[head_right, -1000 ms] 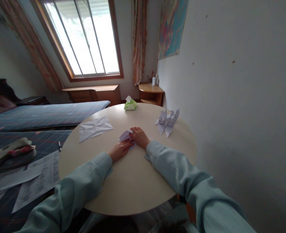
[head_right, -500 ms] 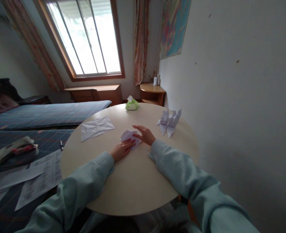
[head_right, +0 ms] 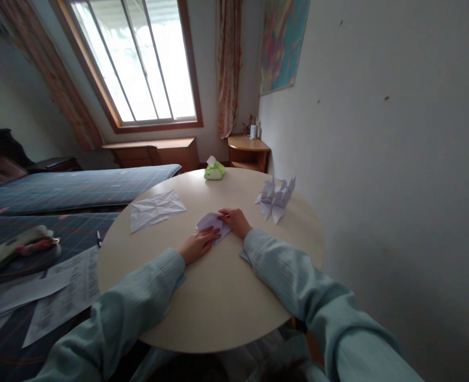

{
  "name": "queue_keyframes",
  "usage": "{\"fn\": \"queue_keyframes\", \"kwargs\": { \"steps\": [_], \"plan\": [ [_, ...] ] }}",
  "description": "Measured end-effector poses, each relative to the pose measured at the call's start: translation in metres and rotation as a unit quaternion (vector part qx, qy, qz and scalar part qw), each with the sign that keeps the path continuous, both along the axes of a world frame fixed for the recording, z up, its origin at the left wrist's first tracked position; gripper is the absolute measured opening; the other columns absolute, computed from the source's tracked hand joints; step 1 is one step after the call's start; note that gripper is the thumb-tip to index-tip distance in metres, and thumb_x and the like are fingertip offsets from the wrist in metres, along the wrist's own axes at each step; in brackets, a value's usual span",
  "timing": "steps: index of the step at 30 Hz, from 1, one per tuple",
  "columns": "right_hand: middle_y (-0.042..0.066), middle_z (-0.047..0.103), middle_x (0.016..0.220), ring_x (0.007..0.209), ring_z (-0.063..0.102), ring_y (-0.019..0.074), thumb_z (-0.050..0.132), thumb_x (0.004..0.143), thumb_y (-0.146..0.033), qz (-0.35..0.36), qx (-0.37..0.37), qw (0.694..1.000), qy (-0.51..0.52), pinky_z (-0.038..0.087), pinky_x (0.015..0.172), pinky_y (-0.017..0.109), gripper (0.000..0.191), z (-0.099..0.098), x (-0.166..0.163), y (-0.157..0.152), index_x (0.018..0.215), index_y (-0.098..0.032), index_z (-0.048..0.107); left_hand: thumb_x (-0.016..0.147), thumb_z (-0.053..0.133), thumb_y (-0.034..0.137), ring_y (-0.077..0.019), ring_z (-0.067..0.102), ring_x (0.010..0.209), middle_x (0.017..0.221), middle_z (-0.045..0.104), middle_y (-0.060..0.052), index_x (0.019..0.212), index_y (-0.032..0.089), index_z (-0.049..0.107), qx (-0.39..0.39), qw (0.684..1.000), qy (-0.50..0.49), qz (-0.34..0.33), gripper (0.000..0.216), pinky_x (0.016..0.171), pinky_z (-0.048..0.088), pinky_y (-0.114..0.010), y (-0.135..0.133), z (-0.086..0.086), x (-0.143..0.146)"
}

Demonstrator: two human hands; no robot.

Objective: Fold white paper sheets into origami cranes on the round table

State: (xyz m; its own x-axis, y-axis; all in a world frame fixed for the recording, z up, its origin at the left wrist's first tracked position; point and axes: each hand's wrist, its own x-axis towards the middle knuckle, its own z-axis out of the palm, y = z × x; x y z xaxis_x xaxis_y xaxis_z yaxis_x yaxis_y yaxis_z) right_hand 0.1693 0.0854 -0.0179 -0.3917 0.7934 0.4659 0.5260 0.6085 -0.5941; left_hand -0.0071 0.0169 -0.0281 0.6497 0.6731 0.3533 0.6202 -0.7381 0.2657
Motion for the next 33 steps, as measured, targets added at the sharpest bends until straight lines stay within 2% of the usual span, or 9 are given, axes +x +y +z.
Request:
{"fn": "queue_keyframes", "kwargs": {
  "steps": [9, 13, 16, 19, 23, 26, 30, 33],
  "plan": [
    [0.004, 0.064, 0.081, 0.071, 0.058, 0.0128, 0.051, 0.074, -0.016, -0.017, 0.017, 0.999, -0.038, 0.042, 0.065, 0.021, 0.017, -0.003, -0.004, 0.004, 0.087, -0.017, 0.061, 0.076, 0.040, 0.012, -0.0189, 0.042, 0.114, 0.119, 0.052, -0.003, 0.106, 0.020, 0.055, 0.009, 1.000, 0.004, 0.004, 0.034, 0.097, 0.036, -0.035, 0.000, 0.000, 0.001],
    [0.007, 0.061, 0.082, 0.070, 0.054, 0.0125, 0.054, 0.070, -0.015, -0.069, 0.043, 0.996, -0.048, 0.041, 0.067, 0.022, 0.023, 0.001, -0.004, 0.004, 0.093, -0.012, 0.058, 0.075, 0.041, 0.012, -0.0174, 0.043, 0.113, 0.119, 0.052, -0.003, 0.106, 0.020, 0.054, 0.013, 1.000, 0.003, 0.002, 0.035, 0.097, 0.035, -0.033, 0.001, -0.001, 0.000],
    [0.003, 0.060, 0.071, 0.062, 0.053, 0.0115, 0.060, 0.067, -0.024, -0.088, -0.018, 0.995, -0.044, 0.040, 0.060, 0.022, 0.032, 0.004, -0.001, 0.002, 0.096, -0.011, 0.056, 0.075, 0.041, 0.011, -0.0173, 0.043, 0.113, 0.116, 0.053, -0.003, 0.104, 0.020, 0.054, 0.012, 1.000, 0.000, 0.009, 0.033, 0.096, 0.036, -0.033, -0.001, 0.001, 0.001],
    [0.001, 0.060, 0.066, 0.059, 0.053, 0.0104, 0.058, 0.068, -0.029, -0.063, -0.079, 0.994, -0.033, 0.039, 0.056, 0.020, 0.029, 0.005, 0.001, 0.001, 0.092, -0.013, 0.058, 0.078, 0.040, 0.015, -0.0167, 0.047, 0.107, 0.109, 0.056, -0.004, 0.099, 0.020, 0.055, 0.014, 1.000, -0.014, 0.024, 0.027, 0.093, 0.038, -0.032, -0.004, 0.007, 0.005],
    [0.001, 0.061, 0.069, 0.062, 0.054, 0.0107, 0.057, 0.069, -0.030, -0.052, -0.094, 0.994, -0.019, 0.038, 0.056, 0.020, 0.024, 0.005, 0.002, 0.001, 0.087, -0.014, 0.061, 0.082, 0.038, 0.024, -0.0175, 0.052, 0.093, 0.095, 0.057, -0.006, 0.090, 0.019, 0.054, -0.004, 0.996, -0.035, 0.084, 0.019, 0.082, 0.043, -0.032, -0.004, 0.010, 0.014],
    [0.001, 0.061, 0.067, 0.060, 0.053, 0.0103, 0.056, 0.069, -0.031, -0.043, -0.102, 0.994, -0.013, 0.037, 0.054, 0.019, 0.024, 0.003, 0.005, 0.005, 0.086, -0.014, 0.061, 0.077, 0.047, 0.025, -0.0200, 0.052, 0.092, 0.094, 0.055, -0.007, 0.090, 0.018, 0.050, -0.020, 0.986, -0.085, 0.145, 0.015, 0.079, 0.043, -0.035, 0.002, 0.005, 0.021],
    [0.001, 0.061, 0.067, 0.059, 0.054, 0.0102, 0.055, 0.070, -0.033, -0.006, -0.118, 0.993, 0.004, 0.038, 0.054, 0.019, 0.026, 0.000, 0.012, 0.011, 0.086, -0.013, 0.061, 0.069, 0.057, 0.022, -0.0209, 0.052, 0.092, 0.092, 0.055, -0.007, 0.097, 0.018, 0.045, -0.050, 0.960, -0.193, 0.199, 0.030, 0.081, 0.041, -0.037, 0.017, -0.004, 0.031],
    [0.001, 0.062, 0.066, 0.059, 0.055, 0.0107, 0.055, 0.070, -0.033, 0.034, -0.145, 0.988, 0.029, 0.040, 0.056, 0.020, 0.028, -0.002, 0.015, 0.014, 0.088, -0.012, 0.059, 0.068, 0.058, 0.022, -0.0172, 0.055, 0.079, 0.083, 0.056, -0.005, 0.093, 0.017, 0.045, -0.119, 0.928, -0.255, 0.245, 0.029, 0.071, 0.044, -0.031, 0.029, -0.007, 0.040]
  ]
}}
